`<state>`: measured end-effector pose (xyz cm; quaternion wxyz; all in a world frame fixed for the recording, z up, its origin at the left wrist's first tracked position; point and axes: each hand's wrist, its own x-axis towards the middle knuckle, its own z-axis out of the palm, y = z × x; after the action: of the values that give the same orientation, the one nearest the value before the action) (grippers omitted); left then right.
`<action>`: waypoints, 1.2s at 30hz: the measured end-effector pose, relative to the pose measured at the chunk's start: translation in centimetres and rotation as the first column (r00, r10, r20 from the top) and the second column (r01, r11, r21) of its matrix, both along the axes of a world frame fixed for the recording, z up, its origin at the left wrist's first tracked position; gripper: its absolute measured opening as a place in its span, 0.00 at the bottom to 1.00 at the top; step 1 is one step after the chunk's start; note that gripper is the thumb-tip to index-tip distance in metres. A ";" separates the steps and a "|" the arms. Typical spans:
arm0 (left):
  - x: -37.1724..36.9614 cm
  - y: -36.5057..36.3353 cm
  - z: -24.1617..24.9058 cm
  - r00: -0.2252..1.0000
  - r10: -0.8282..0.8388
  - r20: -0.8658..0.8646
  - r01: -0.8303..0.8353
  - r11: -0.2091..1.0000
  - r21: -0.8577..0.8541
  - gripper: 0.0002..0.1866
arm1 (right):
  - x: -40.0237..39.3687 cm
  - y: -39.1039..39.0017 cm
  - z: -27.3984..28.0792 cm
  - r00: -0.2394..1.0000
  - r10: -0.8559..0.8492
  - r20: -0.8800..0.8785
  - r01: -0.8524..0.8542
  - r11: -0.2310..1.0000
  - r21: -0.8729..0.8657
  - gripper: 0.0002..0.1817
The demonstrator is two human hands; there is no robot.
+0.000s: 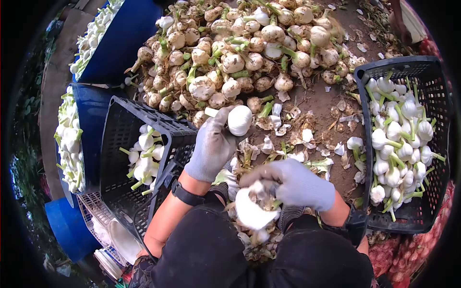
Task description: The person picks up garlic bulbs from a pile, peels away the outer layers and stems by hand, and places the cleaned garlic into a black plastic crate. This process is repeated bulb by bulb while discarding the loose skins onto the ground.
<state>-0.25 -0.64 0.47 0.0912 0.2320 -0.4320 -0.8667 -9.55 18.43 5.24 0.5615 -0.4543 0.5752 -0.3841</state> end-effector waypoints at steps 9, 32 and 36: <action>5.2 -4.8 13.8 0.799 0.530 -0.285 -0.278 -0.096 -0.956 0.21 | -12.3 -6.0 -5.6 0.172 -0.600 -0.781 0.634 0.675 -0.378 0.18; -1.9 1.2 0.3 0.966 -0.184 0.183 0.240 0.375 -0.895 0.33 | -3.0 -3.0 -3.3 0.675 -0.720 0.160 0.690 0.693 0.210 0.15; -2.3 0.7 1.3 0.965 -0.212 0.152 0.225 0.383 -0.896 0.31 | -2.7 -2.9 -2.7 0.643 -0.735 0.218 0.693 0.678 0.245 0.17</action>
<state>-2.51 0.03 1.72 0.0845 0.0921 -0.8580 -0.4983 -12.25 15.53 2.55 0.4741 -0.0863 0.6411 -0.5973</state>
